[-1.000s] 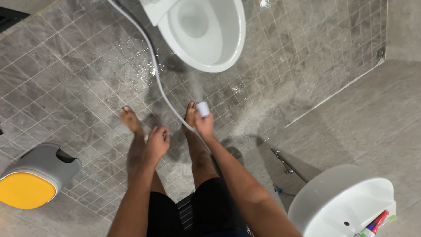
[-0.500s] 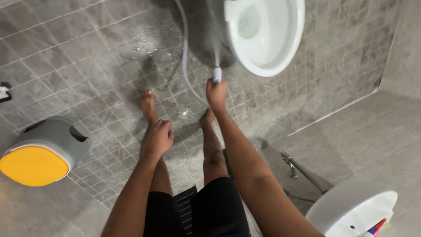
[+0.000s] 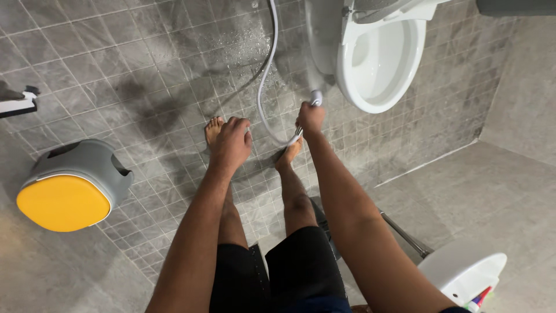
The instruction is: The person uses a handheld bidet sprayer to rinse the toilet bowl, seat, and surrounding floor area. After cleaning, the person washes their hands at the sink and dries them with a towel.
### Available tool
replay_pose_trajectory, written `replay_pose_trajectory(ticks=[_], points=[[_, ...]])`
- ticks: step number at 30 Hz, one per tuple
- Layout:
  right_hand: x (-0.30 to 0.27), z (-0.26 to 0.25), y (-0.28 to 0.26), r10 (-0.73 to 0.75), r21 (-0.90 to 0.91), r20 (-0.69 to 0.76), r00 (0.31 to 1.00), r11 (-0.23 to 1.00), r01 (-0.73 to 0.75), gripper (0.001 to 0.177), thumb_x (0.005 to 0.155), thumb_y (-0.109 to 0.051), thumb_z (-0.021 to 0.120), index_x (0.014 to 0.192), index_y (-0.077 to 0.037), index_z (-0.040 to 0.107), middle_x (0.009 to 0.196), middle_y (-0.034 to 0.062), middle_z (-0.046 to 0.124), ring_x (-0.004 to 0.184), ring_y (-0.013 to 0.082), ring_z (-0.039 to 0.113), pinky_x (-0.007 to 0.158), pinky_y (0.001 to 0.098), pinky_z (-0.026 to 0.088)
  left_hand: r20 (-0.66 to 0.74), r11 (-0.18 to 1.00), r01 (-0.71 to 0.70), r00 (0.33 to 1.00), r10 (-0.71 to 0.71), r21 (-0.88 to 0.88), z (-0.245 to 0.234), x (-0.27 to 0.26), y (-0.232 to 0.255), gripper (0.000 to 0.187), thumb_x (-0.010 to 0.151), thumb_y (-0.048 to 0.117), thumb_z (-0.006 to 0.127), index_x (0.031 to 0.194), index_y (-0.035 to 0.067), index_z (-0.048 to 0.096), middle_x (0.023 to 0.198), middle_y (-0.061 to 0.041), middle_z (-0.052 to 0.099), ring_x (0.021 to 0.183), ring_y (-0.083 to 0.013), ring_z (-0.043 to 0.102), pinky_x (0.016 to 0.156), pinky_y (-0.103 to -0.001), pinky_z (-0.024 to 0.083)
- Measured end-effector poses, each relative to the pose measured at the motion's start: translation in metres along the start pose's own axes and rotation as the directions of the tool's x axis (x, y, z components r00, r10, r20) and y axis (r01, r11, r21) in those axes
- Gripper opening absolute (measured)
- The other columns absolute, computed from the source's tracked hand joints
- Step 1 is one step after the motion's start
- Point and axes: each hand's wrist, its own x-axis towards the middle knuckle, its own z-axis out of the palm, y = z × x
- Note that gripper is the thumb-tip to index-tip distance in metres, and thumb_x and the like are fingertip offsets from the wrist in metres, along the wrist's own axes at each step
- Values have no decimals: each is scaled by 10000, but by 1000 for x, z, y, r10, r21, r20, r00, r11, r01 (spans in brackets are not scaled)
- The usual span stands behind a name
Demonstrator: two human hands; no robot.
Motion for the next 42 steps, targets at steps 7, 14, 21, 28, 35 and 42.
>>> replay_pose_trajectory(ticks=[7,14,21,28,35,42], points=[[-18,-52,23,248,282,-140,958,938,-202,178,911,-162,583,824,-15,531,587,92,540,457,246,567,437,431,497,65,999,5,998,-3,-33,-7,-9,9,243,926,139,675,1153,56,649,1179,-152,656,1116,-359,639,948,-450,511],[-18,-103,47,333,671,-82,939,715,-195,115,928,-131,516,855,-72,448,574,79,455,451,222,474,438,421,454,199,997,57,979,-45,-52,-3,16,14,271,944,158,660,1181,33,625,1230,-198,606,1129,-384,602,930,-469,481],[-31,-131,58,22,629,106,994,773,-84,203,962,-134,551,795,-65,459,592,45,432,477,184,441,465,388,452,204,997,-25,978,39,-70,7,18,15,278,933,177,677,1184,65,639,1235,-161,628,1154,-372,597,1002,-473,463],[-21,-155,21,2,580,103,995,812,-62,223,951,-136,531,740,-126,461,542,19,427,430,160,439,421,353,421,255,988,-103,964,71,114,-3,28,31,266,905,182,705,1156,107,660,1203,-131,653,1186,-385,569,1049,-519,408],[-50,-157,-8,10,534,-83,996,845,36,272,959,-136,551,695,-90,501,545,26,491,432,164,495,423,364,452,320,998,-58,945,64,-29,-25,36,56,258,918,132,677,1162,63,632,1231,-173,609,1184,-398,569,955,-486,486],[-153,-163,-88,-603,49,-155,783,786,616,215,966,-138,611,800,-4,586,604,31,546,563,98,511,515,319,411,272,978,-195,939,208,-77,-57,40,90,245,940,116,679,1168,41,629,1216,-180,621,1153,-388,602,963,-459,508]])
